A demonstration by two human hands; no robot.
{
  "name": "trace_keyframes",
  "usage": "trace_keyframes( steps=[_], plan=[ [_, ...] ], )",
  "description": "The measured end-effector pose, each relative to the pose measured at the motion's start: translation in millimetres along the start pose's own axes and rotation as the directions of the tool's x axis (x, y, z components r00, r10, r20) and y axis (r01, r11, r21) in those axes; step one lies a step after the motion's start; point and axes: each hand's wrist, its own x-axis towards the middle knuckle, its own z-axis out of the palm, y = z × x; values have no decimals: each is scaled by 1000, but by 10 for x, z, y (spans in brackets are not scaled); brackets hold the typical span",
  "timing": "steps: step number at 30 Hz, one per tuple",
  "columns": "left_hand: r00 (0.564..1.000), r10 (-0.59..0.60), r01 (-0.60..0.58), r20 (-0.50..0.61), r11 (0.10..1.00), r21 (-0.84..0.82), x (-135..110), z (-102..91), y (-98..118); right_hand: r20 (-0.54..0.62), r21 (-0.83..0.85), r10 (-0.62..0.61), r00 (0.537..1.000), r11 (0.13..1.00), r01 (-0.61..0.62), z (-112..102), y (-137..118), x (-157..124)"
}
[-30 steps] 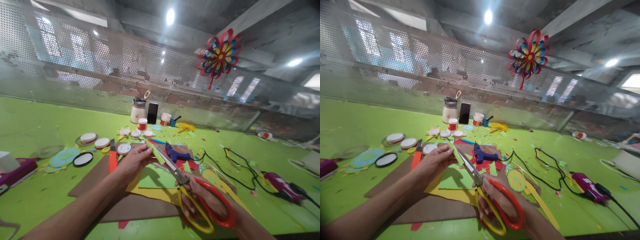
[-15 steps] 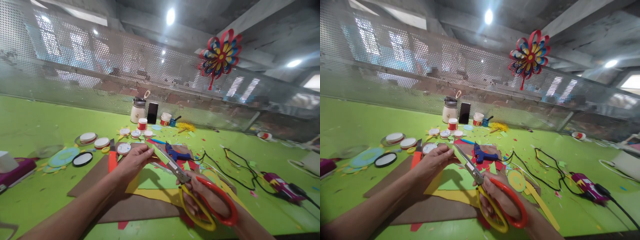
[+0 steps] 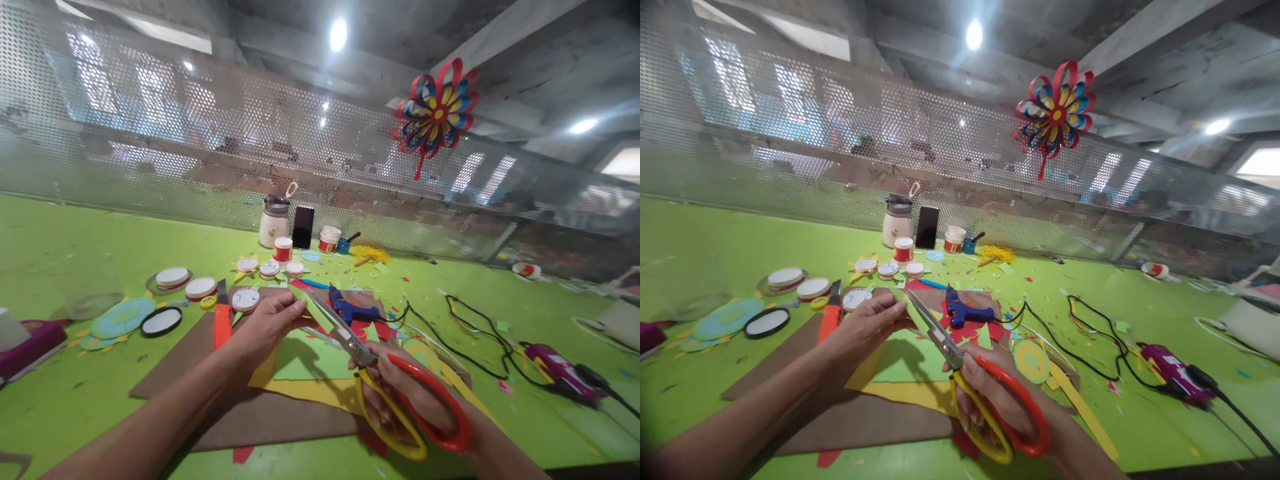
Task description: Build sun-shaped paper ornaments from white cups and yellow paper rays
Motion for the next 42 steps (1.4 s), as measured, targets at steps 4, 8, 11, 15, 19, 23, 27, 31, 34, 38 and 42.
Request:
trace_keyframes(
  steps=[4,8,11,15,19,23,27,31,34,38,42],
  plan=[
    [1000,-22,22,12,999,38,-12,-16,-5,45,4,-10,999,1000,10,-93,-33,9],
    [999,-39,38,15,998,59,-17,-26,-4,57,27,-3,998,1000,2,-91,-56,25],
    [999,-46,45,12,997,65,-14,-21,-11,48,55,-3,999,998,0,-47,-43,39],
    [997,-82,81,13,994,70,-23,21,-17,19,7,-11,1000,1000,11,-12,-54,50],
    [994,-104,105,-17,994,38,-20,45,-45,-82,-211,-28,996,977,10,-39,-167,79],
    [985,-127,128,-116,992,3,22,-8,-102,-244,-720,-216,945,694,-27,-127,-221,184],
    [967,-125,127,-220,992,-7,51,-45,-90,-169,-953,-230,958,285,-100,-200,-111,241],
    [961,-111,112,-254,994,-12,44,-2,-18,-128,-992,-212,969,35,-123,-184,-146,193],
    [965,-120,121,-232,993,-9,23,77,4,-112,-984,-343,933,167,-57,-88,-290,230],
    [978,-124,125,-169,992,-3,-13,203,-24,-245,-631,-294,924,772,79,120,-334,487],
    [989,-108,109,-103,994,-1,-42,244,-28,-353,-321,-280,893,933,165,247,-225,726]
  ],
)
